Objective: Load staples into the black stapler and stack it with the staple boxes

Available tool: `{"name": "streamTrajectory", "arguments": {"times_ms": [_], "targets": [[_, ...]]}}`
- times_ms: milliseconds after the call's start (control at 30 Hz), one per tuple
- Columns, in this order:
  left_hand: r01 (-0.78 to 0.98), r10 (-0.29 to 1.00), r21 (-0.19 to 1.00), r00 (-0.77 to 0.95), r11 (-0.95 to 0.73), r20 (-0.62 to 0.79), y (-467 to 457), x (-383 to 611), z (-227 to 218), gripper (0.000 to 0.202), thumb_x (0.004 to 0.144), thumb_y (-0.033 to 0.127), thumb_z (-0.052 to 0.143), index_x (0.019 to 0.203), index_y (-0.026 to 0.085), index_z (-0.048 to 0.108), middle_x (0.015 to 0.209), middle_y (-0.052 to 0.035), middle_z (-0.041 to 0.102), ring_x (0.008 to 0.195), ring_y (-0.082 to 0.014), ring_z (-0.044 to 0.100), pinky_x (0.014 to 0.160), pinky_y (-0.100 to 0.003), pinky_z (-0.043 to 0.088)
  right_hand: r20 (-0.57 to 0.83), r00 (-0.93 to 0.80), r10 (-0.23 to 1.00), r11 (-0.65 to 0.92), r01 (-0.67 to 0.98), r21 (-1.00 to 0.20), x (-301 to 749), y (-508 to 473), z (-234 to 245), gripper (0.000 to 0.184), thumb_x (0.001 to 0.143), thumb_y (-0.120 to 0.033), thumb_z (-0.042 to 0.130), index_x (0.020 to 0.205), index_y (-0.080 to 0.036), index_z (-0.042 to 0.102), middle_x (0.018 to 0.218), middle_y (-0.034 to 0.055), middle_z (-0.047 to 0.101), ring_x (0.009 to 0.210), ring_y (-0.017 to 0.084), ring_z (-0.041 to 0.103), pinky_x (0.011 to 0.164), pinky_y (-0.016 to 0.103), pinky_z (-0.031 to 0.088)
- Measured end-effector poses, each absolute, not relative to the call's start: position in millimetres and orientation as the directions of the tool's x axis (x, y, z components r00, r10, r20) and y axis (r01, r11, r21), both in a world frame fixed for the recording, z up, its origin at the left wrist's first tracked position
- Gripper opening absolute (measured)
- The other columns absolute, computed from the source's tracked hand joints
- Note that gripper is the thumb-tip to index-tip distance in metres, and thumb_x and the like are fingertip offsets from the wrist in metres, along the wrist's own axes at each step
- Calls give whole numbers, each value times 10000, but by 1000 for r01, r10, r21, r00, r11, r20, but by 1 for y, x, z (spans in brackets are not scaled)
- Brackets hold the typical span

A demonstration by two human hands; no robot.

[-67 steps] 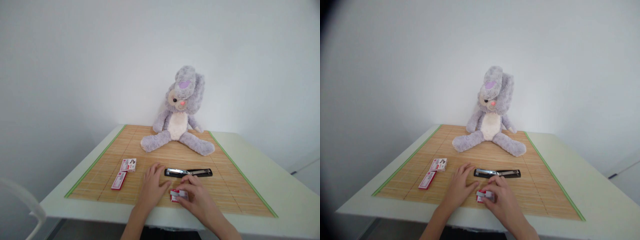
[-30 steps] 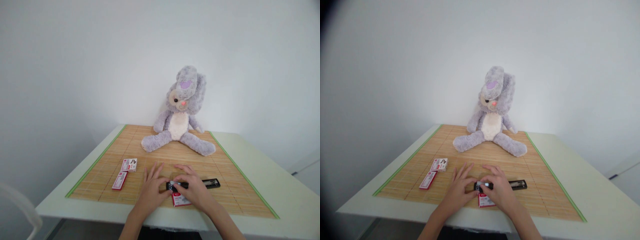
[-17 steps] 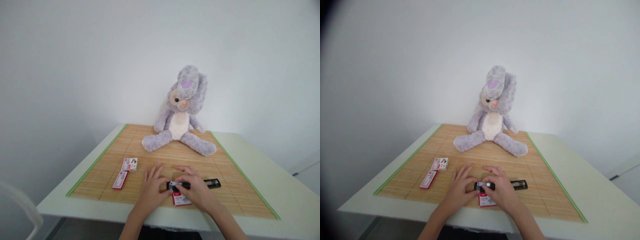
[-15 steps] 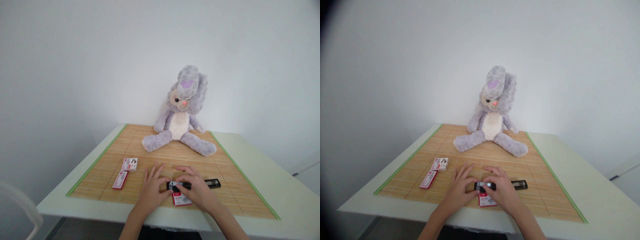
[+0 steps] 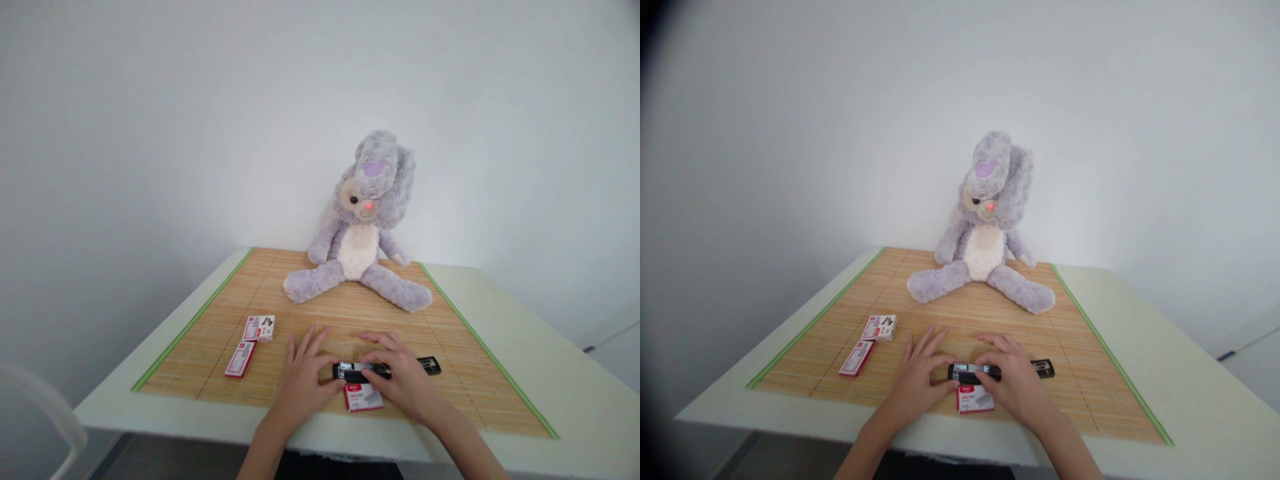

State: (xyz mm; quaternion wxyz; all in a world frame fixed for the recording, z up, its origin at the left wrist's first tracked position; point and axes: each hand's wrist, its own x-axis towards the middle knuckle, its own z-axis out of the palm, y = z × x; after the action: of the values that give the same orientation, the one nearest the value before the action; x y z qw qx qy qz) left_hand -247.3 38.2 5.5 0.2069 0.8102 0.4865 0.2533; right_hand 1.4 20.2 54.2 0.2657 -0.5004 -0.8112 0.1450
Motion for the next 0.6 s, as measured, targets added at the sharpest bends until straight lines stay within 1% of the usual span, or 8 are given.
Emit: {"name": "streamTrajectory", "arguments": {"times_ms": [167, 267, 400, 500, 600], "targets": [[679, 890, 583, 404, -446, 210, 38, -247, 7, 318, 791, 408, 833, 1100, 400, 761, 1679, 52, 318, 1591, -344, 163, 1245, -714, -56, 302, -351, 887, 460, 739, -493, 11, 18, 54, 123, 869, -240, 726, 950, -295, 800, 1408, 51, 648, 1320, 285, 552, 1109, 508, 422], [687, 892, 575, 403, -443, 206, 39, -247, 6, 347, 785, 391, 838, 1121, 410, 755, 1685, 58, 298, 1595, -338, 150, 1246, -709, -63, 301, -354, 885, 462, 743, -484, 16, 18, 54, 112, 869, -249, 730, 950, -293, 795, 1403, 54, 649, 1313, 286, 555, 1101, 504, 432], [692, 891, 569, 404, -444, 205, 39, -247, 5, 351, 785, 407, 836, 1125, 424, 751, 1688, 71, 288, 1596, -334, 145, 1249, -703, -67, 274, -362, 891, 451, 779, -435, 24, 17, 56, 73, 877, -262, 724, 895, -292, 788, 1392, 48, 648, 1301, 290, 555, 1080, 505, 444], [693, 891, 567, 403, -445, 208, 39, -247, 5, 352, 785, 413, 837, 1126, 425, 750, 1687, 67, 290, 1597, -333, 143, 1247, -705, -67, 246, -361, 899, 433, 812, -392, 28, 15, 58, 61, 877, -277, 731, 870, -299, 788, 1404, 34, 641, 1322, 299, 527, 1090, 520, 429], [695, 892, 565, 403, -445, 206, 39, -247, 5, 355, 784, 408, 838, 1127, 422, 749, 1686, 66, 293, 1598, -328, 141, 1250, -700, -65, 236, -357, 904, 424, 824, -377, 28, 11, 58, 58, 863, -282, 747, 878, -310, 795, 1451, 16, 613, 1356, 312, 486, 1111, 541, 404]]}}
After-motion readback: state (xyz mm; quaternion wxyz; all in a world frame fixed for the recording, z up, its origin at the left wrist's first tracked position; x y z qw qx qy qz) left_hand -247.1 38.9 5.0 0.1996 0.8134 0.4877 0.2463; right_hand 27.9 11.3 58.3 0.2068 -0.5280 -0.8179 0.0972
